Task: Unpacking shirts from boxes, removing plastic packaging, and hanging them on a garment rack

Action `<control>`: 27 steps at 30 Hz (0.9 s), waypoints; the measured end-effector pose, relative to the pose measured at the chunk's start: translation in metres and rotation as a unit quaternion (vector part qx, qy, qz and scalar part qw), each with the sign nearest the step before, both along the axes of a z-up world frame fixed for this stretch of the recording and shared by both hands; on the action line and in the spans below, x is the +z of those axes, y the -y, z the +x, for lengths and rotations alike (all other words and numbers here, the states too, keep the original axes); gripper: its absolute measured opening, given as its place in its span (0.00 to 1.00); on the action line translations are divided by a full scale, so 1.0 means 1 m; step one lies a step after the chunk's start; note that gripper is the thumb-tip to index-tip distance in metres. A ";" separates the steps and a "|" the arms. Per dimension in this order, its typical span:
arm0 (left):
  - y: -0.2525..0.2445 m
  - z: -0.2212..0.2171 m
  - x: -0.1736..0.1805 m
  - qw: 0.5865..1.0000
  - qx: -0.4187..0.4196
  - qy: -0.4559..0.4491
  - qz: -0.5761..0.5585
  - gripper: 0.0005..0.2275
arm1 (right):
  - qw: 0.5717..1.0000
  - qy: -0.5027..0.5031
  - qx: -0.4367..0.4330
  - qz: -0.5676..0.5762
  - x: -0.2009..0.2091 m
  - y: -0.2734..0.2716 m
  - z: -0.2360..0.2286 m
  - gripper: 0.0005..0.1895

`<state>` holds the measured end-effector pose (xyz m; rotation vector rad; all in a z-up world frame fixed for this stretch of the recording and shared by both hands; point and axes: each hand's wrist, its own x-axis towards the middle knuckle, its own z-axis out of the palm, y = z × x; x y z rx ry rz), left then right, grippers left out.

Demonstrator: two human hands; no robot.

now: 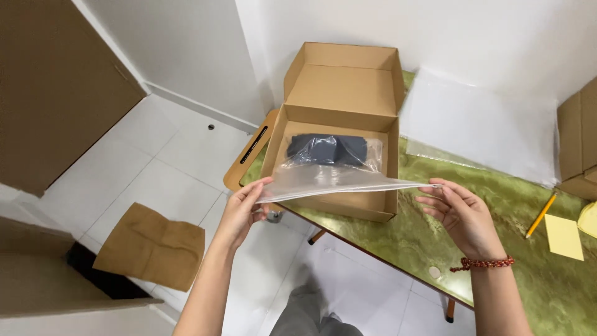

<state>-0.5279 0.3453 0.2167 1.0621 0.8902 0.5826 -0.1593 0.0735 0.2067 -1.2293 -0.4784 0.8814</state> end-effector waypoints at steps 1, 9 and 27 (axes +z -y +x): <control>0.007 -0.005 0.000 1.000 0.000 0.004 0.001 0.18 | 1.000 0.007 -0.008 0.010 -0.005 0.005 -0.004 0.17; 0.025 -0.016 0.015 1.000 0.001 -0.006 0.009 0.28 | 0.998 0.018 -0.041 -0.033 0.009 0.011 -0.032 0.17; -0.013 0.020 -0.014 0.906 0.009 -0.213 0.367 0.10 | 0.902 0.427 0.018 -0.058 0.036 -0.057 -0.144 0.21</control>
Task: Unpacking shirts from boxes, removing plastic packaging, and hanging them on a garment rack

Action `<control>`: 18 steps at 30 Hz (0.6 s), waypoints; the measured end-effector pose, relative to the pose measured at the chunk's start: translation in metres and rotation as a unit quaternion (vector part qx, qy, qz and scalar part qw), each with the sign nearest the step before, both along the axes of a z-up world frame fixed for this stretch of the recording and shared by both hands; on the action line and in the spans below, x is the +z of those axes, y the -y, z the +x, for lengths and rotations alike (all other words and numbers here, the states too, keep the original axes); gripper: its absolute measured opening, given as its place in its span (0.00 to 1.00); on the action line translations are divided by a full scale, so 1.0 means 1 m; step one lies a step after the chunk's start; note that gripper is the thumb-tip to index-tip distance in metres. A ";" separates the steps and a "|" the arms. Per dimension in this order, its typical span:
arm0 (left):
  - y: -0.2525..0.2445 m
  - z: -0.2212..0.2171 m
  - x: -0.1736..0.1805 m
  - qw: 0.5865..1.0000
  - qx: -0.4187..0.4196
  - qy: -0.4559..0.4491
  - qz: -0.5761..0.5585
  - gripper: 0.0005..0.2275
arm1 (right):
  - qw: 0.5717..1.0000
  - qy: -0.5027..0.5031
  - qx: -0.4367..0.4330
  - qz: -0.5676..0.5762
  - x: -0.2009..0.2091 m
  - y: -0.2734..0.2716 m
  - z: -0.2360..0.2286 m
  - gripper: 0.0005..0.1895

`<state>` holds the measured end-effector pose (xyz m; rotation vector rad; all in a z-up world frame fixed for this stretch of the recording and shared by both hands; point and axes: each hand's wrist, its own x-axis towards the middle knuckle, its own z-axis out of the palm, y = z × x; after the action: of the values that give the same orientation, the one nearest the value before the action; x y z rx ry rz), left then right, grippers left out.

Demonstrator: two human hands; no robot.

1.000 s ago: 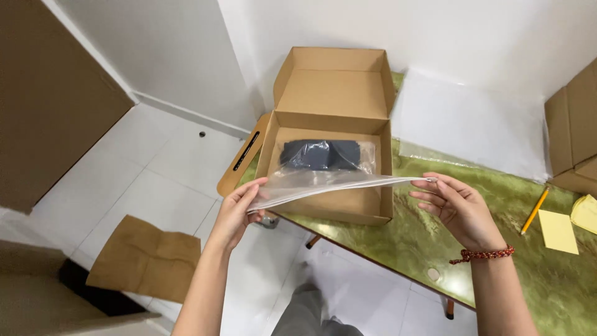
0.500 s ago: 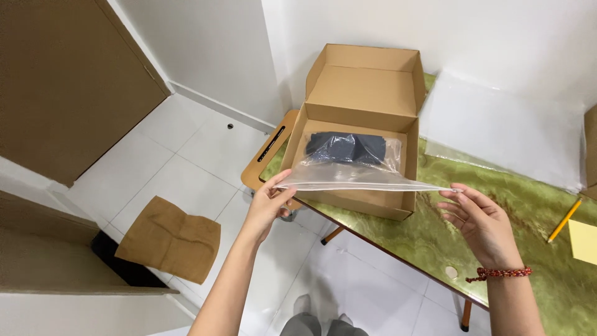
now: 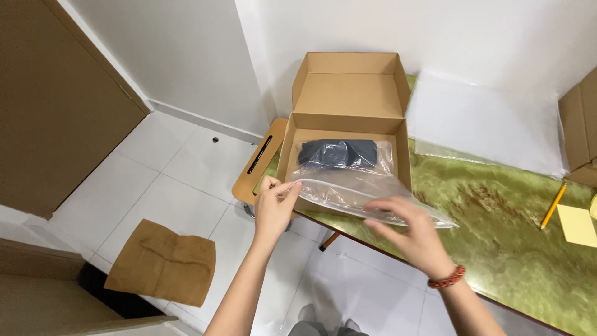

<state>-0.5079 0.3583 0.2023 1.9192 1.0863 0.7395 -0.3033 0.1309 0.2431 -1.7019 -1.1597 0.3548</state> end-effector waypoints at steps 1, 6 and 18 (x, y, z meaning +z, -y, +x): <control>0.002 -0.001 0.008 1.000 0.001 -0.002 0.003 0.12 | 0.993 0.078 0.076 -0.053 0.013 -0.011 -0.018 0.28; -0.004 -0.009 0.014 0.996 -0.047 -0.006 0.072 0.10 | 0.944 0.295 0.052 -0.139 -0.026 -0.053 -0.033 0.25; -0.022 0.014 0.066 0.963 -0.204 -0.071 0.161 0.02 | 0.938 0.127 0.096 -0.308 0.032 -0.066 -0.043 0.17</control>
<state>-0.4941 0.3801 0.2686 2.4060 0.6399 0.5758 -0.3468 0.1971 0.2747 -2.2277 -1.5166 0.6886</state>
